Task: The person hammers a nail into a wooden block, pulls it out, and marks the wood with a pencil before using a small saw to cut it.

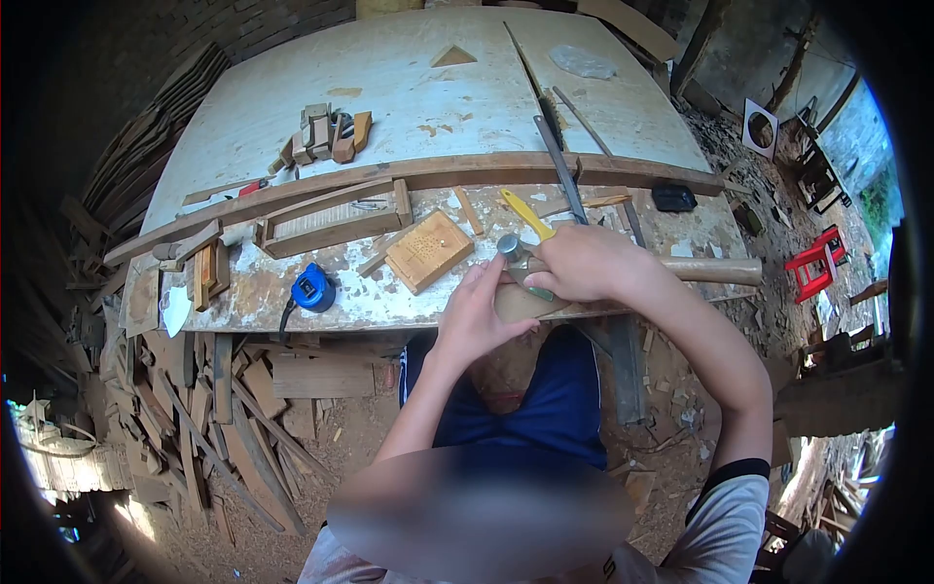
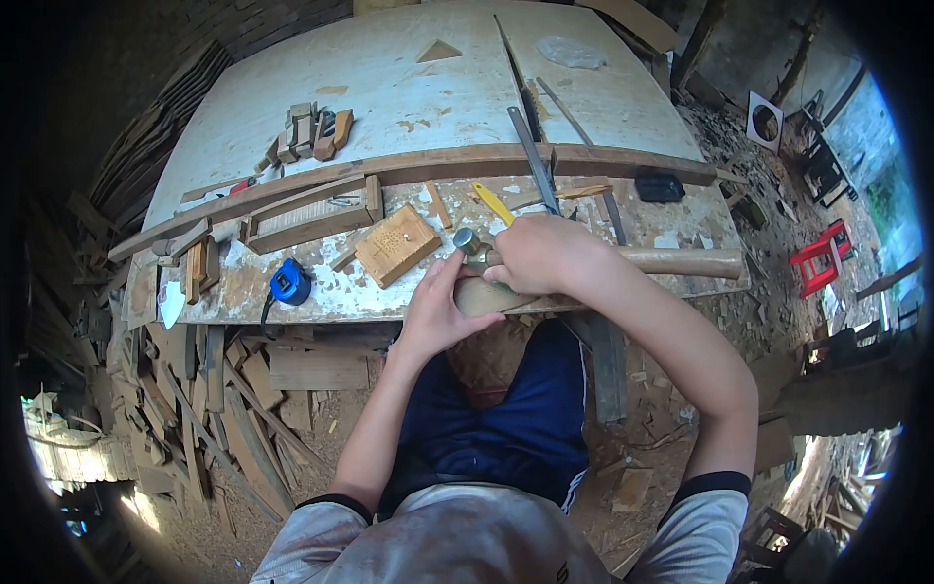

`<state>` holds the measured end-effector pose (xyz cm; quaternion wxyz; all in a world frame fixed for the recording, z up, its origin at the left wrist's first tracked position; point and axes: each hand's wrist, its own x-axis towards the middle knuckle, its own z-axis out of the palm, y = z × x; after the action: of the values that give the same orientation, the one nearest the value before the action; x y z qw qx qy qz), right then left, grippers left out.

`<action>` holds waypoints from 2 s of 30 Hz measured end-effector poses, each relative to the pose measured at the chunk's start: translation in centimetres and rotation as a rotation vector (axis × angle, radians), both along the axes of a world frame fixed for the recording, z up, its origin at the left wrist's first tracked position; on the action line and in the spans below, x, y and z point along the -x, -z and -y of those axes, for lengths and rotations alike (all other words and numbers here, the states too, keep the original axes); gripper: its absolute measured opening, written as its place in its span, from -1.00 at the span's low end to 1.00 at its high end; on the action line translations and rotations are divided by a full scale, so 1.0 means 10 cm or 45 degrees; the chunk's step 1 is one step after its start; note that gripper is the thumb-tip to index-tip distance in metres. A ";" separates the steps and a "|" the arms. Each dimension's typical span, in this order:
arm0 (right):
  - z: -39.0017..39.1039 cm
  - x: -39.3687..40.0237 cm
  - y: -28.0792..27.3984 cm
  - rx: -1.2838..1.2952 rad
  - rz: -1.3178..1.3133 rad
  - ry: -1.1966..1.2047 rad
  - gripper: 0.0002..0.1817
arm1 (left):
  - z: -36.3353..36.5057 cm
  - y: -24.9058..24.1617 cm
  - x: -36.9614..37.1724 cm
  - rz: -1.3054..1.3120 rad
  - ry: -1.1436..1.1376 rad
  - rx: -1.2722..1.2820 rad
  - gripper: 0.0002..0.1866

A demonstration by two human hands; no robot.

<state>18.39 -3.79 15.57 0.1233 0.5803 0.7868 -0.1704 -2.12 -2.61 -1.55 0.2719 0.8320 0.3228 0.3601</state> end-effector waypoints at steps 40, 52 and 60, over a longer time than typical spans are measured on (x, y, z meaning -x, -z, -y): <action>0.24 -0.26 0.15 -0.039 -0.301 0.055 -0.36 | 0.03 -0.10 -0.04 0.232 0.017 -0.152 -0.81; 0.26 -0.20 0.27 -0.060 -0.408 0.113 -0.34 | 0.02 -0.06 -0.01 0.308 0.029 -0.141 -0.88; 0.34 -0.24 0.51 0.141 -0.908 0.466 -0.41 | 0.03 -0.13 0.05 0.328 0.029 -0.033 -0.86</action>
<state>20.78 -7.23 10.51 -0.1586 0.6079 0.6535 -0.4221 -2.61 -2.90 -0.29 0.3044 0.7860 0.2710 0.4650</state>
